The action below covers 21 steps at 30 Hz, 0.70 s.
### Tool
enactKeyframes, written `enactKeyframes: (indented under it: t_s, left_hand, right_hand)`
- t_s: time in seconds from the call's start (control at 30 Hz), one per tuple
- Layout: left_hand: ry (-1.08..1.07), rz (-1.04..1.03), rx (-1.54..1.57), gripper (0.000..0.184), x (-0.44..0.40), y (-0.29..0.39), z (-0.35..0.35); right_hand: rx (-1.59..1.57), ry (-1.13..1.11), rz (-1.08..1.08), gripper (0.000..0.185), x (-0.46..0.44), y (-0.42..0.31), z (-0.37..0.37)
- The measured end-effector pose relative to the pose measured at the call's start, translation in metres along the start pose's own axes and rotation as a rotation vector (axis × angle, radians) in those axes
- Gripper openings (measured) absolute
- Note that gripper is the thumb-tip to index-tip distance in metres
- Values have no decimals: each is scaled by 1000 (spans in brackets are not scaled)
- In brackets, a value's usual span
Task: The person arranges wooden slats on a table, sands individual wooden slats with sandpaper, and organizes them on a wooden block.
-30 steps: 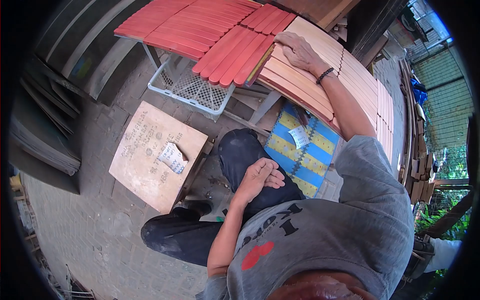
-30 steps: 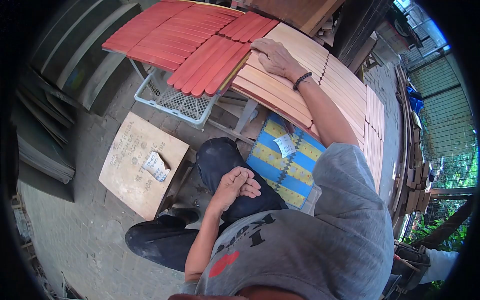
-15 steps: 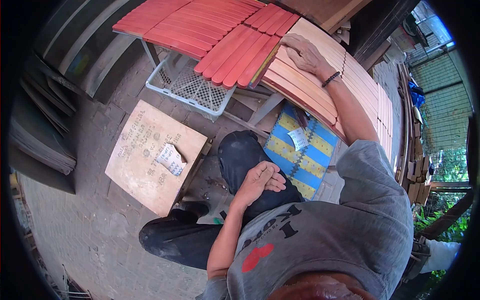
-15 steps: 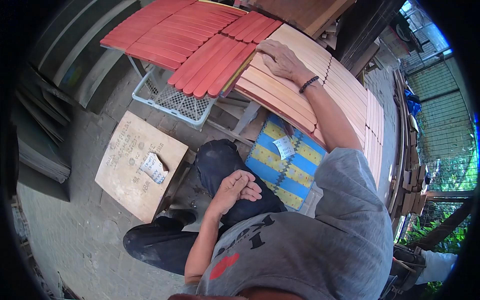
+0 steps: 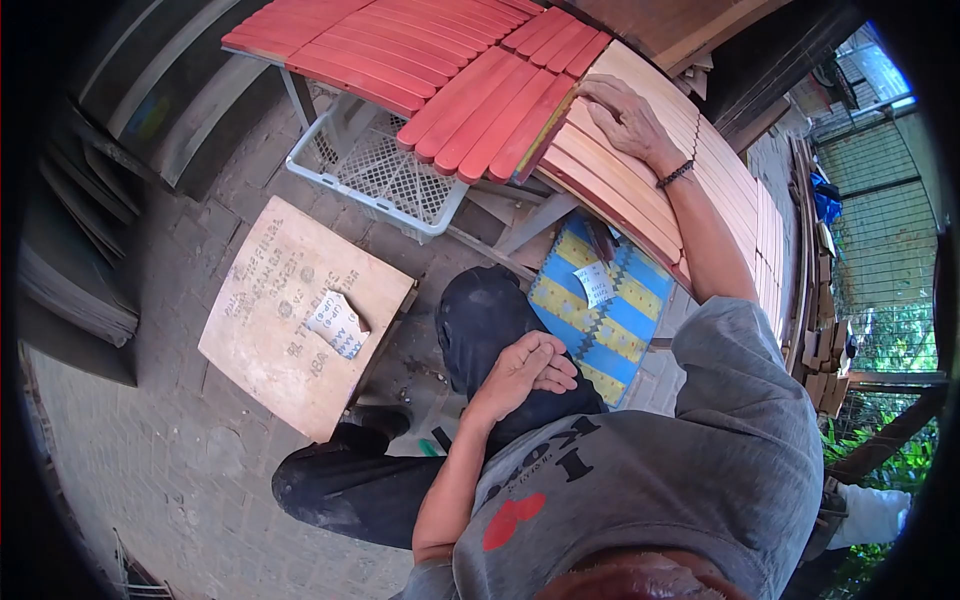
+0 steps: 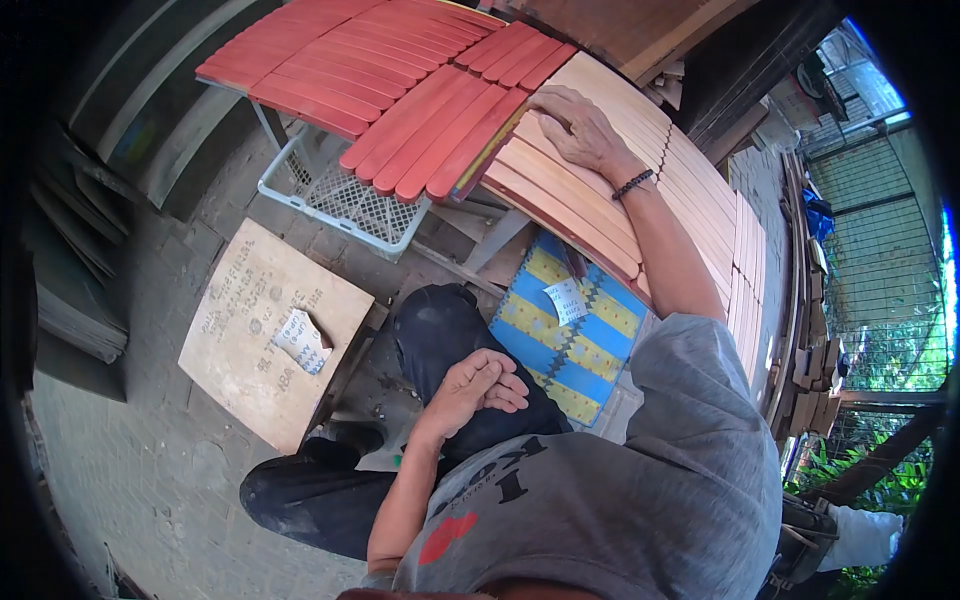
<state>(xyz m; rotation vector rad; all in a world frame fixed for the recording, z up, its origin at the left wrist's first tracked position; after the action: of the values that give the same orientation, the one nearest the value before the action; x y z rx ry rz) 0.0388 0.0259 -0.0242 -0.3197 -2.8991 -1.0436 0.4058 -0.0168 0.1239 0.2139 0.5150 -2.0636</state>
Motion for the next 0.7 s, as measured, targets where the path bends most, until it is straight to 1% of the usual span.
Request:
enactKeyframes:
  t_s: [0.13, 0.2, 0.33, 0.4, 0.43, 0.5, 0.7]
  left_hand:
    - [-10, -6, 13, 29, 0, -1, 2]
    - [-10, -11, 29, 28, -1, -1, 2]
    - [-24, 2, 44, 28, -3, 0, 3]
    - [-25, 6, 52, 28, -4, 0, 3]
    - [-30, 4, 59, 27, -4, 1, 3]
    - [-32, 7, 67, 27, -4, 0, 4]
    - [-31, 14, 75, 27, -4, 0, 4]
  right_hand:
    - [-23, -8, -6, 28, -2, 3, 1]
    - [-130, 78, -176, 29, -5, 17, 5]
    - [-87, -6, -255, 32, -16, 42, 5]
    - [105, -41, -74, 33, -19, 41, 0]
    - [103, -42, -71, 33, -23, 44, -1]
    - [89, -11, 2, 33, -23, 43, -3]
    - [106, -21, 9, 32, -24, 42, 0]
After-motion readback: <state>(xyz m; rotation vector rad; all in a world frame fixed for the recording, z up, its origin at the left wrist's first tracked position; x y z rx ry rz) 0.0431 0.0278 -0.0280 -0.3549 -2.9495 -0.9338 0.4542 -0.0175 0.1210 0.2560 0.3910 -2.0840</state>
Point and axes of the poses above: each hand's wrist, its own x-axis away from the middle knuckle, its own z-axis out of the back of the hand, y = z × x, the point moved 4 cm from there along -x, towards the middle knuckle, and after that the axes turned 11 degrees about -z, right-handed, at the moved point
